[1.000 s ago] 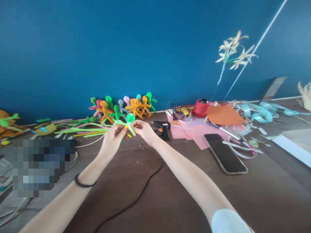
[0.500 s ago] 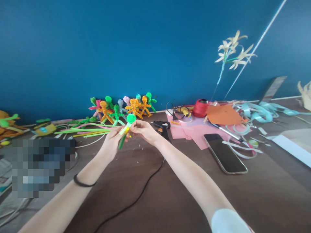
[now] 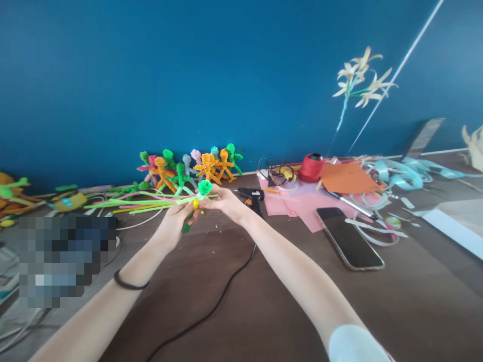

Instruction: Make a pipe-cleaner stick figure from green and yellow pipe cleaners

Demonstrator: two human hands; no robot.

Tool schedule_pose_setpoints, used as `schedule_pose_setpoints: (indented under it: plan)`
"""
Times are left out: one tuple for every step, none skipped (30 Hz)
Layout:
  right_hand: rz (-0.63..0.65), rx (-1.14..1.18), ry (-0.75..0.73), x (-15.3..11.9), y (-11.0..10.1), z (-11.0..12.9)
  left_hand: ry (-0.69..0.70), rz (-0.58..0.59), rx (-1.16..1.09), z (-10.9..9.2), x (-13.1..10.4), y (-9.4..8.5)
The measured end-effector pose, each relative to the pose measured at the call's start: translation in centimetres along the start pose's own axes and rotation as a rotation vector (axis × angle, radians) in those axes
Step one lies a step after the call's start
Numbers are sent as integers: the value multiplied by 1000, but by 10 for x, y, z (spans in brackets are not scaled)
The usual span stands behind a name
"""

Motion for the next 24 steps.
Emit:
schedule_pose_setpoints:
  plan:
    - [12, -5, 2, 0, 0, 0, -6, -6, -4, 0, 0, 0]
    - [23, -10, 2, 0, 0, 0, -7, -14, -14, 0, 0, 0]
    - [26, -14, -1, 0, 0, 0, -5, -22, -23, -1, 0, -1]
    - [23, -16, -6, 0, 1, -1, 1, -31, -26, -2, 0, 0]
    - [11, -14, -11, 1, 1, -1, 11, -44, -19, -3, 0, 0]
    - [-8, -11, -13, 1, 1, -2, 24, -58, 0, -4, 0, 0]
    - [-31, -10, -13, 2, 1, -3, 39, -70, 33, -5, 0, 0]
    - [-58, -10, -11, 2, 1, -3, 51, -79, 77, -6, 0, -1]
    - [-80, -13, -6, 2, 1, -3, 62, -87, 127, -7, 0, -1]
    - [-96, -22, -1, 2, 1, -3, 67, -94, 177, -8, 1, -1]
    - [-106, -34, 4, 2, 2, -2, 70, -101, 224, -8, 1, -2]
    - [-106, -50, 9, 1, 3, -1, 70, -107, 264, -8, 1, -3]
    - [-99, -68, 13, 1, 4, 0, 73, -113, 293, -8, 1, -3]
    - [-95, -87, 15, 1, 5, 1, 77, -120, 310, -8, 2, -4]
    - [-95, -107, 16, 1, 6, 2, 83, -127, 319, -8, 2, -5]
    - [-100, -124, 16, 1, 7, 2, 87, -133, 324, -7, 2, -5]
    - [-108, -139, 16, 1, 7, 3, 90, -140, 326, -8, 2, -5]
    - [-117, -149, 16, 1, 7, 2, 90, -144, 326, -8, 1, -5]
    - [-127, -155, 16, 1, 7, 2, 87, -143, 325, -9, 1, -5]
    - [-131, -160, 15, 1, 7, 2, 83, -139, 323, -9, 1, -5]
    - [-131, -165, 15, 1, 7, 1, 77, -131, 318, -10, 0, -4]
    - [-129, -172, 12, 1, 7, 1, 68, -120, 310, -11, 0, -4]
    - [-127, -181, 6, 2, 7, 1, 55, -106, 297, -11, 0, -4]
    - [-124, -191, 2, 2, 7, 1, 38, -88, 278, -10, 1, -4]
Point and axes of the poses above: each hand's wrist, its own x-axis towards the middle knuckle, its own y-axis out of the palm, z = x × y, the point moved 2 cm from there along x, towards the middle knuckle, and after that the axes turned 2 degrees about y, right-handed, at the moved point
